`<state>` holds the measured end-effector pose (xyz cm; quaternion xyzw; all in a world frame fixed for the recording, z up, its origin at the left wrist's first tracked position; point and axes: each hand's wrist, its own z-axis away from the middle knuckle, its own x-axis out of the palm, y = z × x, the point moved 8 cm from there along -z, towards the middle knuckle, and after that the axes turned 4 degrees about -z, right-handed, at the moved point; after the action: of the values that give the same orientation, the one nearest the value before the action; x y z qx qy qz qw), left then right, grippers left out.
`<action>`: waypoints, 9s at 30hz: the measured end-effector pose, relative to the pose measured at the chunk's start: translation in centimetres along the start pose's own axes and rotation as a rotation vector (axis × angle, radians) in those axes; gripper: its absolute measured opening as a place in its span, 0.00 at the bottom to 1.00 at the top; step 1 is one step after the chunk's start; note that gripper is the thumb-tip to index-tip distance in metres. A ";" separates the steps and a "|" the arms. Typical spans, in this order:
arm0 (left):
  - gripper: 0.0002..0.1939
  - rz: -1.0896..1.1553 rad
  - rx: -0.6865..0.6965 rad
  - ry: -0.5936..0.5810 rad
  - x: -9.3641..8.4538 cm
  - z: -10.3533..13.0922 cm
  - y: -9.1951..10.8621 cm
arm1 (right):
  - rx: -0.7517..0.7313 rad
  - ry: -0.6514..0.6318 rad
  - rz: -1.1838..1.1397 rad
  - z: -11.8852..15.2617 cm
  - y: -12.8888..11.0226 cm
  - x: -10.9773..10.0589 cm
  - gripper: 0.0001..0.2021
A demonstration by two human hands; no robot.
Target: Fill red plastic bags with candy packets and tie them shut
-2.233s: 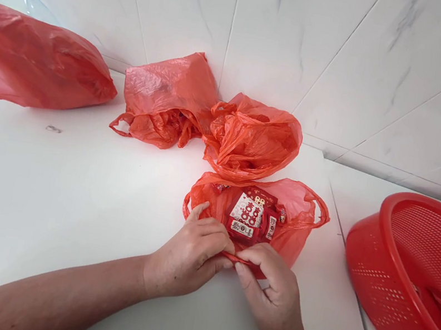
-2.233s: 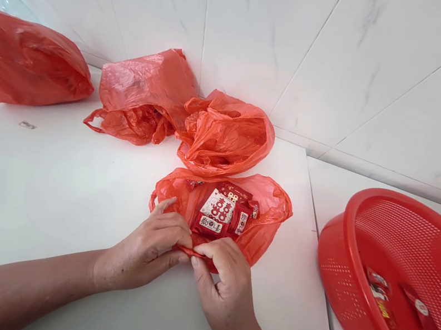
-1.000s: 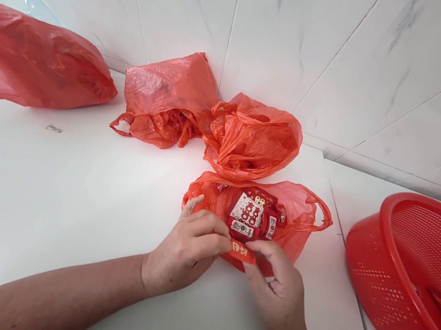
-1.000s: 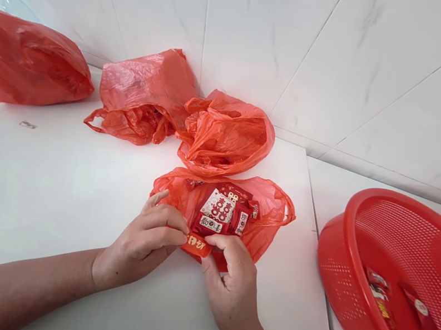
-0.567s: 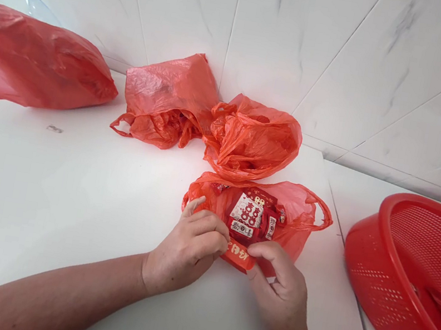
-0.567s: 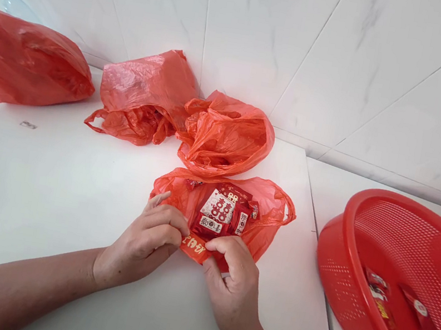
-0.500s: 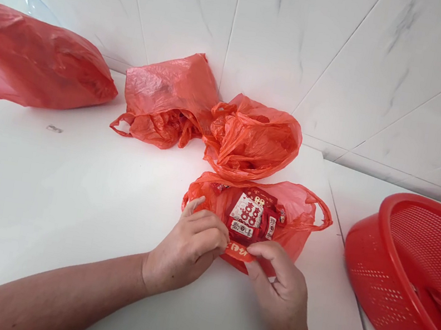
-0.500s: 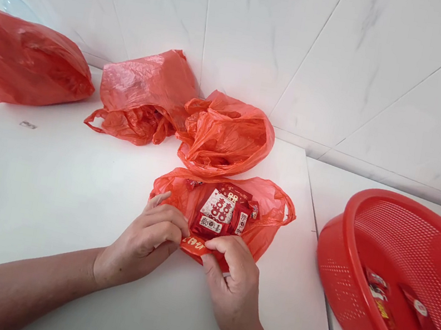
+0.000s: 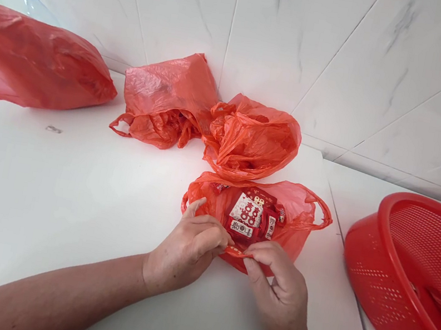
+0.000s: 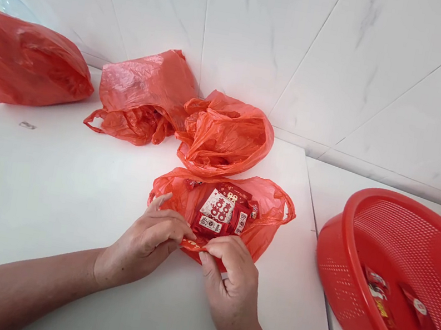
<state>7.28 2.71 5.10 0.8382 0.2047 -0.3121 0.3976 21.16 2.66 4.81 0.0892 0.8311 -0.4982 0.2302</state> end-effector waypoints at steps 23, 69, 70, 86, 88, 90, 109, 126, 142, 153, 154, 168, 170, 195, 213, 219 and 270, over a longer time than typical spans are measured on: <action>0.11 -0.022 -0.034 -0.085 0.8 0.5 0.0 | 0.011 -0.038 -0.027 0.2 0.3 0.6 0.05; 0.05 -0.016 0.028 -0.037 0.2 0.0 0.5 | 0.113 -0.097 -0.033 0.3 1.0 1.0 0.02; 0.05 -0.014 0.020 -0.046 0.3 0.0 0.5 | 0.117 -0.099 -0.031 0.4 1.0 1.0 0.02; 0.04 -0.009 0.001 -0.072 0.4 0.0 0.4 | 0.082 -0.102 -0.002 0.0 0.6 1.0 0.03; 0.05 -0.012 0.001 -0.076 0.3 0.0 0.4 | 0.085 -0.108 0.001 -0.1 0.6 1.1 0.03; 0.05 -0.012 0.002 -0.079 0.3 0.0 0.4 | 0.085 -0.107 0.007 -0.1 0.6 1.1 0.03; 0.07 0.012 0.009 -0.044 0.4 -0.1 0.1 | 0.088 -0.106 -0.002 0.2 0.7 1.1 0.03; 0.07 -0.024 0.038 -0.040 0.5 0.1 0.4 | 0.080 -0.107 -0.004 0.2 0.7 1.2 0.04; 0.06 -0.120 0.166 -0.152 1.3 0.2 1.5 | 0.255 0.202 0.207 0.0 3.2 -4.0 0.06; 0.14 -0.179 0.233 -0.238 2.0 0.5 2.0 | 0.313 0.048 0.420 0.2 4.3 -3.3 0.08; 0.14 -0.170 0.235 -0.235 1.9 0.5 2.1 | 0.320 0.045 0.420 0.2 4.3 -3.3 0.08; 0.10 -0.208 0.234 -0.224 2.5 0.7 1.7 | 0.130 0.219 0.430 -1.3 2.5 -3.1 0.03; 0.08 -0.211 0.222 -0.236 2.6 0.6 1.6 | 0.158 0.220 0.405 -1.6 3.1 -2.9 0.04; 0.08 -0.194 0.221 -0.314 3.2 0.7 1.2 | 0.181 0.131 0.361 -2.2 4.7 -1.4 0.14; 0.08 -0.183 0.187 -0.318 3.1 0.6 1.1 | 0.132 0.063 0.359 -2.2 4.5 -0.9 0.12; 0.08 -0.189 0.184 -0.335 3.2 0.6 1.0 | 0.127 0.056 0.341 -2.2 4.5 -0.9 0.11; 0.07 -0.196 0.182 -0.319 3.3 0.5 1.1 | 0.075 -0.060 0.422 -1.7 4.2 0.2 0.13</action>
<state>10.10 1.94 3.19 0.7867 0.1909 -0.4952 0.3152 22.08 6.18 2.10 0.2547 0.7677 -0.4722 0.3505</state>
